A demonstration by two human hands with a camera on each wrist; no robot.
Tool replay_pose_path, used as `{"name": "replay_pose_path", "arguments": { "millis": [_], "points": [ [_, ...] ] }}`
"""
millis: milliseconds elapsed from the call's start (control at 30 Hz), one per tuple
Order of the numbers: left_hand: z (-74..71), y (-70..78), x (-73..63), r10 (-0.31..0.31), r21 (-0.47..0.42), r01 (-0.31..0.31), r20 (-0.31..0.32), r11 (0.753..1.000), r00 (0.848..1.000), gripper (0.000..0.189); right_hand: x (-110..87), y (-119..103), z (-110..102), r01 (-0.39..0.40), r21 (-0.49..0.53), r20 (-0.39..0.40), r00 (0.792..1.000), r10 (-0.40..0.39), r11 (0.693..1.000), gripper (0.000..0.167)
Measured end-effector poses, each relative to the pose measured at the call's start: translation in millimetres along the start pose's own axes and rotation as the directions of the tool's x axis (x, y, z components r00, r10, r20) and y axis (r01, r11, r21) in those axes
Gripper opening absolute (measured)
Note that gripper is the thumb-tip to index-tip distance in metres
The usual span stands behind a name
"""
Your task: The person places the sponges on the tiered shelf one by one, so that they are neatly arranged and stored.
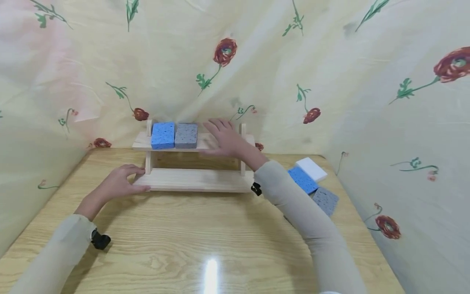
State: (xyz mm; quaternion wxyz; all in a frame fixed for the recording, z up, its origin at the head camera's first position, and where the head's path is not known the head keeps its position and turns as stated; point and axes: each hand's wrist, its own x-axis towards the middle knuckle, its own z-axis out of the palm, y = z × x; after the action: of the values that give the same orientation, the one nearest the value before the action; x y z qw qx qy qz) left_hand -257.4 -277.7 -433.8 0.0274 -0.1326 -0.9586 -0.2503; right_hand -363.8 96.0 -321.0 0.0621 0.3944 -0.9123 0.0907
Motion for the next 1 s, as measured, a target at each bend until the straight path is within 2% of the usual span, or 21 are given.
{"name": "replay_pose_path", "arguments": {
  "millis": [267, 567, 767, 1000],
  "points": [
    [1.5, 0.1, -2.0, -0.003, -0.010, 0.003, 0.007, 1.000, 1.000, 0.073, -39.4, 20.6, -0.6, -0.007, 0.009, -0.103, 0.995, 0.007, 1.000, 0.089],
    [1.2, 1.9, -2.9, 0.008, -0.009, -0.008, -0.006, 1.000, 1.000, 0.072, -87.4, 44.0, -3.0, -0.034, 0.036, -0.135, 0.990, 0.039, 0.999, 0.089],
    [0.8, 0.5, -0.6, -0.001, -0.002, 0.001, 0.000, 1.000, 1.000, 0.074, -117.2, 59.9, -2.9, -0.074, 0.018, -0.114, 0.991, 0.076, 0.997, 0.088],
    [-0.6, -1.7, 0.7, -0.004, 0.001, 0.004, 0.006, 1.000, 1.000, 0.075, -154.2, 78.3, -1.3, -0.137, -0.082, -0.052, 0.990, 0.133, 0.987, 0.089]
  ]
}}
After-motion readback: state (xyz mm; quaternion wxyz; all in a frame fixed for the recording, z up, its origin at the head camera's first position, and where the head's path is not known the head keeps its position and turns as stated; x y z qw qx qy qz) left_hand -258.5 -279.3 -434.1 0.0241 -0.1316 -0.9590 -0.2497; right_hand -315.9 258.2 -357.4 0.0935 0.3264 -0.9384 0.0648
